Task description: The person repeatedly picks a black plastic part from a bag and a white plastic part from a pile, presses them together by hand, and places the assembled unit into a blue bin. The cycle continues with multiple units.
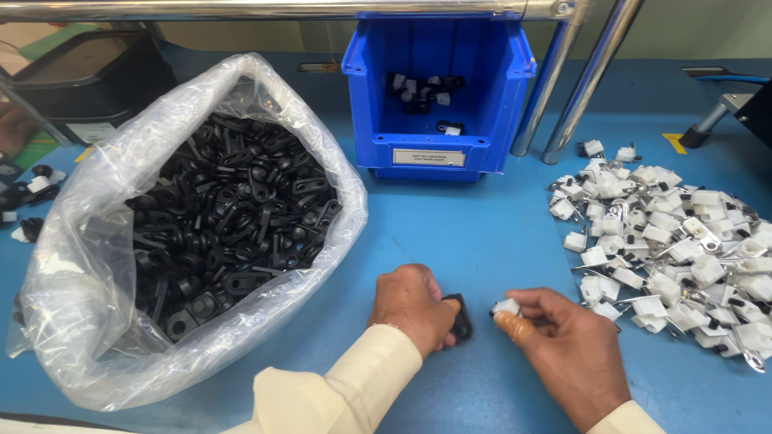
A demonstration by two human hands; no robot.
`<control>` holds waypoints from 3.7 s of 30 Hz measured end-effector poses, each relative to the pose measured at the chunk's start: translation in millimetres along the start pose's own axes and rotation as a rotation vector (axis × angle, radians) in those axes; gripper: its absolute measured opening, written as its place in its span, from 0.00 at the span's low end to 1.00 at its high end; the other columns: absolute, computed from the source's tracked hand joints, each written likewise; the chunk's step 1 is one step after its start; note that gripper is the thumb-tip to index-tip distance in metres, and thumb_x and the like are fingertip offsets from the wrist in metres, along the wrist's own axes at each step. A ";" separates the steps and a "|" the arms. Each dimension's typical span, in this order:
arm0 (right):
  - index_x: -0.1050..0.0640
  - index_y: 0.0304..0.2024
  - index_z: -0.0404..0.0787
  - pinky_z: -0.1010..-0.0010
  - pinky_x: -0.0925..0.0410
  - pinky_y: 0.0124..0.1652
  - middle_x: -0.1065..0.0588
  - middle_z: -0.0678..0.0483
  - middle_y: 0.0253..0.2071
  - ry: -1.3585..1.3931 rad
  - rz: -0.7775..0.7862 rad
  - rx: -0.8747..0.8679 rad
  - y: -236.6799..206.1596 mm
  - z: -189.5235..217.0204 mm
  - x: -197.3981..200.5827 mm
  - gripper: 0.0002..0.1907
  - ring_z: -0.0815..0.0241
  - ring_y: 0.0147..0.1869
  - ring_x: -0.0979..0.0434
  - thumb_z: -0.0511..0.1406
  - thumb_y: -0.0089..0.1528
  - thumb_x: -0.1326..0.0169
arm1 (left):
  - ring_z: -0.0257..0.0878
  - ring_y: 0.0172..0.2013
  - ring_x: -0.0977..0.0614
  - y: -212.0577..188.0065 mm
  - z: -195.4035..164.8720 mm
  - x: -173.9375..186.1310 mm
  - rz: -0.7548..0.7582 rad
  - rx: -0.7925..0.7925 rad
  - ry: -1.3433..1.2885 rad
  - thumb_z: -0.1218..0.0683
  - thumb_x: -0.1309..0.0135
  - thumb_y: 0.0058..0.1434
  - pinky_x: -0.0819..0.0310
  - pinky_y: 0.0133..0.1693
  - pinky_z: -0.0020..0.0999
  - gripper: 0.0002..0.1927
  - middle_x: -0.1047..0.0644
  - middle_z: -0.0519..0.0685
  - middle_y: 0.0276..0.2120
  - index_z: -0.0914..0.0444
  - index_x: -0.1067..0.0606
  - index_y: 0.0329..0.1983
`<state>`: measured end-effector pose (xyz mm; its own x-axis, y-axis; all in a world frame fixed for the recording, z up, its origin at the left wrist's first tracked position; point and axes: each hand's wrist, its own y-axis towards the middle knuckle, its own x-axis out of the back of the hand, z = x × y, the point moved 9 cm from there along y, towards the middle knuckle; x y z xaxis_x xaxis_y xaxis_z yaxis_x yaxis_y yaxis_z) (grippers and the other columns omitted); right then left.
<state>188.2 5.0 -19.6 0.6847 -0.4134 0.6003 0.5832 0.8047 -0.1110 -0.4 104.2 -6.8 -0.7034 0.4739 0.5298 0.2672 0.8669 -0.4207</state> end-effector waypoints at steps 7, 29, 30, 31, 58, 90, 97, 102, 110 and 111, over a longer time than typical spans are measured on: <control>0.15 0.47 0.41 0.75 0.28 0.38 0.17 0.52 0.35 0.261 -0.020 0.030 2.4 -1.4 -4.4 0.16 0.67 0.36 0.21 0.34 0.56 0.34 | 0.45 0.24 0.13 1.0 -1.0 -34.0 0.052 0.066 -0.369 0.63 0.41 0.58 0.18 0.22 0.35 0.09 0.18 0.58 0.28 0.70 0.30 0.36; 0.17 0.45 0.45 0.70 0.25 0.30 0.17 0.55 0.37 -0.128 -0.120 0.358 -20.8 41.7 -7.0 0.15 0.62 0.31 0.18 0.36 0.55 0.35 | 0.47 0.25 0.13 11.6 -7.1 -45.5 0.564 0.047 -0.017 0.61 0.52 0.65 0.17 0.23 0.33 0.10 0.17 0.61 0.29 0.75 0.25 0.34; 0.17 0.44 0.44 0.70 0.25 0.30 0.18 0.54 0.36 -0.144 -0.120 0.410 -22.4 45.4 -7.1 0.14 0.62 0.32 0.17 0.35 0.54 0.36 | 0.47 0.25 0.14 11.8 -4.6 -46.0 0.560 0.067 -0.053 0.60 0.52 0.66 0.17 0.23 0.32 0.10 0.17 0.61 0.29 0.75 0.25 0.35; 0.17 0.45 0.45 0.69 0.26 0.31 0.18 0.54 0.35 -0.168 -0.103 0.389 -20.8 42.8 -8.1 0.15 0.61 0.32 0.17 0.36 0.54 0.35 | 0.47 0.25 0.14 12.4 -3.1 -46.5 0.555 0.087 -0.091 0.60 0.52 0.66 0.17 0.23 0.31 0.11 0.17 0.61 0.29 0.75 0.25 0.35; 0.15 0.49 0.45 0.72 0.25 0.39 0.14 0.54 0.33 0.032 0.273 0.065 32.7 5.7 -29.8 0.13 0.65 0.35 0.18 0.34 0.61 0.38 | 0.37 0.22 0.15 -12.2 -0.5 -40.5 0.249 -0.045 -0.068 0.49 0.35 0.62 0.24 0.21 0.28 0.19 0.19 0.55 0.24 0.71 0.25 0.32; 0.24 0.46 0.40 0.68 0.29 0.27 0.20 0.55 0.26 -0.311 0.413 0.288 23.9 50.2 -42.1 0.12 0.62 0.23 0.20 0.40 0.65 0.46 | 0.46 0.32 0.14 -16.8 -12.8 -21.0 0.002 -0.026 -0.022 0.60 0.37 0.59 0.17 0.35 0.42 0.11 0.19 0.54 0.33 0.63 0.24 0.44; 0.24 0.44 0.33 0.66 0.37 0.19 0.29 0.48 0.22 0.143 0.406 -0.230 20.0 7.7 -44.2 0.14 0.59 0.19 0.32 0.40 0.67 0.46 | 0.51 0.34 0.15 -26.4 -24.4 -21.0 -0.104 -0.273 0.044 0.61 0.40 0.60 0.20 0.37 0.42 0.07 0.17 0.58 0.32 0.60 0.18 0.41; 0.25 0.43 0.31 0.67 0.37 0.19 0.28 0.50 0.23 0.290 0.401 -0.316 17.0 1.1 -45.0 0.15 0.62 0.18 0.32 0.39 0.66 0.44 | 0.44 0.33 0.13 -24.6 -12.8 -24.9 -0.047 -0.158 -0.020 0.59 0.40 0.60 0.18 0.34 0.37 0.13 0.18 0.54 0.32 0.64 0.25 0.48; 0.25 0.44 0.32 0.68 0.39 0.18 0.25 0.49 0.24 0.279 0.428 -0.258 17.9 5.8 -46.0 0.12 0.62 0.17 0.35 0.37 0.66 0.46 | 0.42 0.29 0.13 -7.8 7.5 -43.9 0.207 0.100 -0.345 0.55 0.39 0.63 0.18 0.25 0.30 0.13 0.18 0.57 0.31 0.69 0.27 0.33; 0.25 0.44 0.32 0.68 0.40 0.18 0.25 0.49 0.24 0.279 0.427 -0.254 18.2 5.4 -46.0 0.12 0.62 0.17 0.35 0.37 0.66 0.47 | 0.43 0.29 0.12 -5.1 8.7 -45.0 0.223 0.122 -0.384 0.56 0.39 0.63 0.17 0.26 0.31 0.12 0.18 0.57 0.31 0.68 0.27 0.33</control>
<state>164.9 41.0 -45.0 0.9523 -0.1983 0.2322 0.2923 0.8119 -0.5054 24.2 77.1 -34.9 -0.8367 0.5355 0.1153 0.3764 0.7150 -0.5892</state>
